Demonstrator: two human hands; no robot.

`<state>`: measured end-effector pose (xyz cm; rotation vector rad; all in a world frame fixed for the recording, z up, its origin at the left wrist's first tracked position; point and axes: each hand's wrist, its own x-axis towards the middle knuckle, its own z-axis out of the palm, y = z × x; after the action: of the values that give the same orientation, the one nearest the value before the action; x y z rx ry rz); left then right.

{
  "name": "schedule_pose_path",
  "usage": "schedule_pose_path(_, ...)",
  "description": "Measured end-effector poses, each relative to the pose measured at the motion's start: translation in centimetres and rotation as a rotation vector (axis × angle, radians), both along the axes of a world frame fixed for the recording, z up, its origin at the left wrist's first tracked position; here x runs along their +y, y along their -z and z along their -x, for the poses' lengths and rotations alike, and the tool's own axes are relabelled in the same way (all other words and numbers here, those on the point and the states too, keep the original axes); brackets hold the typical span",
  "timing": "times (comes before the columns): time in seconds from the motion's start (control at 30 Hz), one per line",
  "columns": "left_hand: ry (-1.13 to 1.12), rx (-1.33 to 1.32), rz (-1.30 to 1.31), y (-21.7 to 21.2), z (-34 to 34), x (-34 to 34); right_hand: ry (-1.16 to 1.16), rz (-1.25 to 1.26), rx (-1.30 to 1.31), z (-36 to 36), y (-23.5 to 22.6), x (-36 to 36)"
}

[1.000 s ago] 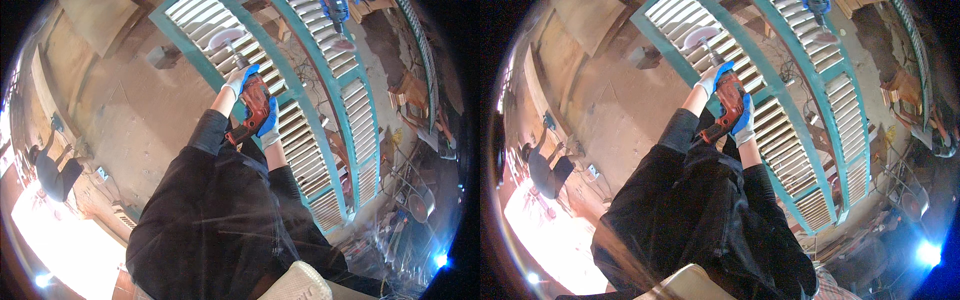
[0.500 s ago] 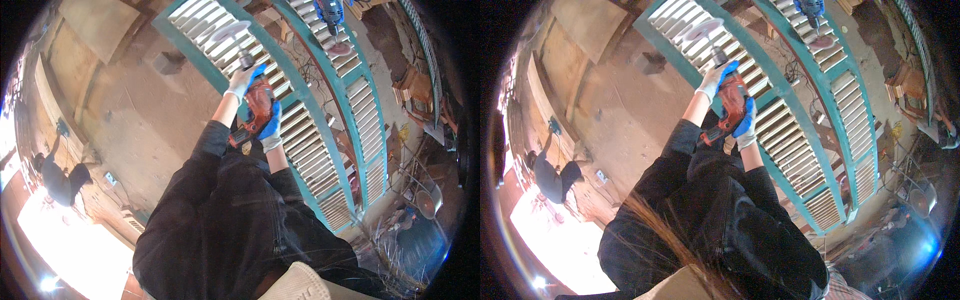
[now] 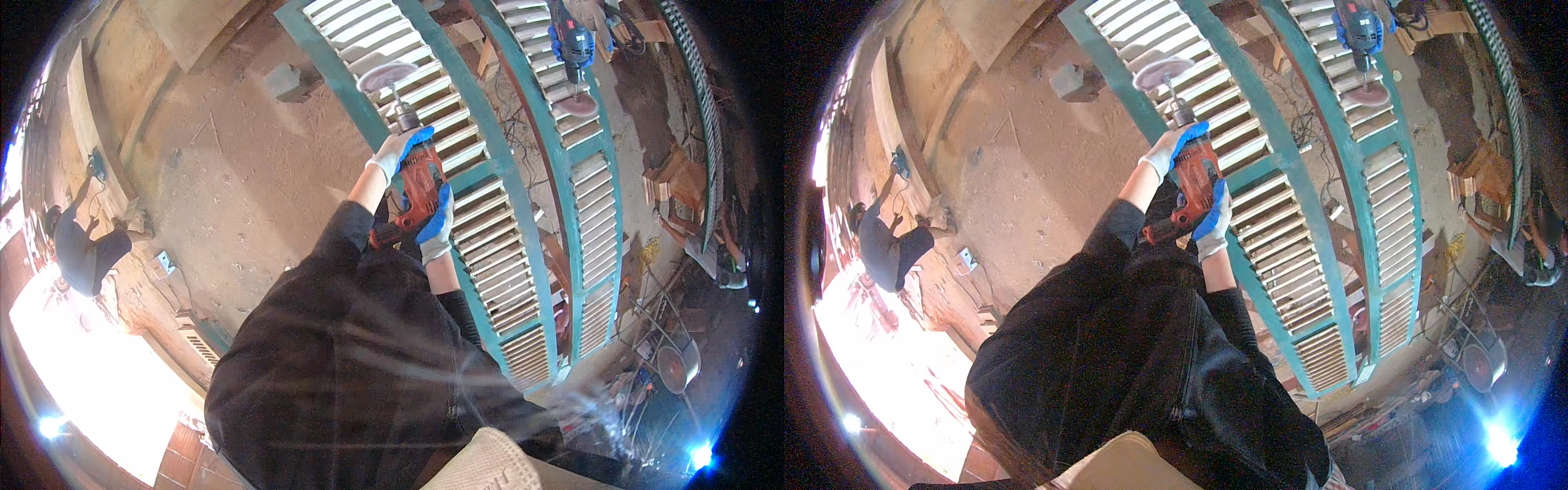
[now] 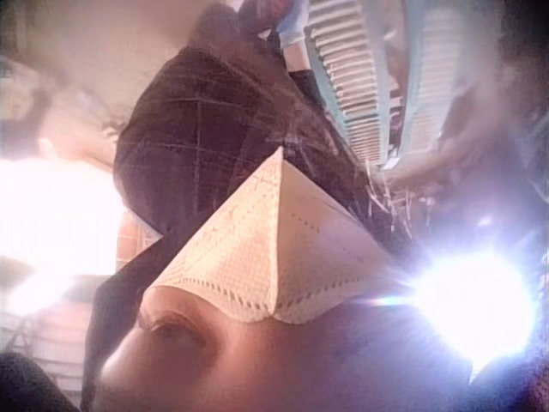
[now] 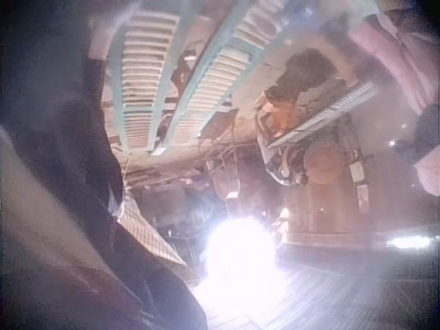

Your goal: The person uses a handheld power sander to smooth the surface of wooden slats arranged on a green frame. The person moves the sander along the slats, adjusting position to cover different sections.

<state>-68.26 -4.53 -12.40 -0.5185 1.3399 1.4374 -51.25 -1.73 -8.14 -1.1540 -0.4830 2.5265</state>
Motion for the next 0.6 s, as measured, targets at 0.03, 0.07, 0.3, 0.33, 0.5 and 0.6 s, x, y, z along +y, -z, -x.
schedule_pose_path(0.03, -0.024, 0.015, -0.014, 0.0, -0.2, -0.6, -0.032, -0.054, -0.03, 0.1, 0.7, -0.2)
schedule_pose_path(0.07, -0.059, 0.053, -0.033, -1.2, -0.5, -0.3, -0.05, -0.122, -0.071, -0.5, 1.7, 0.2)
schedule_pose_path(0.3, -0.105, -0.092, -0.264, -0.9, -0.3, 0.5, 0.038, -0.197, -0.096, -0.7, 1.8, 0.8)
schedule_pose_path(0.33, -0.093, -0.082, -0.254, -0.1, -0.6, 0.8, 0.049, -0.163, -0.081, -0.5, 0.7, 1.2)
schedule_pose_path(0.5, -0.077, -0.083, -0.247, -0.8, -0.1, 7.3, 0.016, -0.167, -0.062, 0.0, -0.5, 8.0)
schedule_pose_path(0.6, -0.119, -0.081, -0.282, 0.0, 1.3, 9.7, -0.03, -0.241, -0.123, 1.8, 0.8, 11.4)
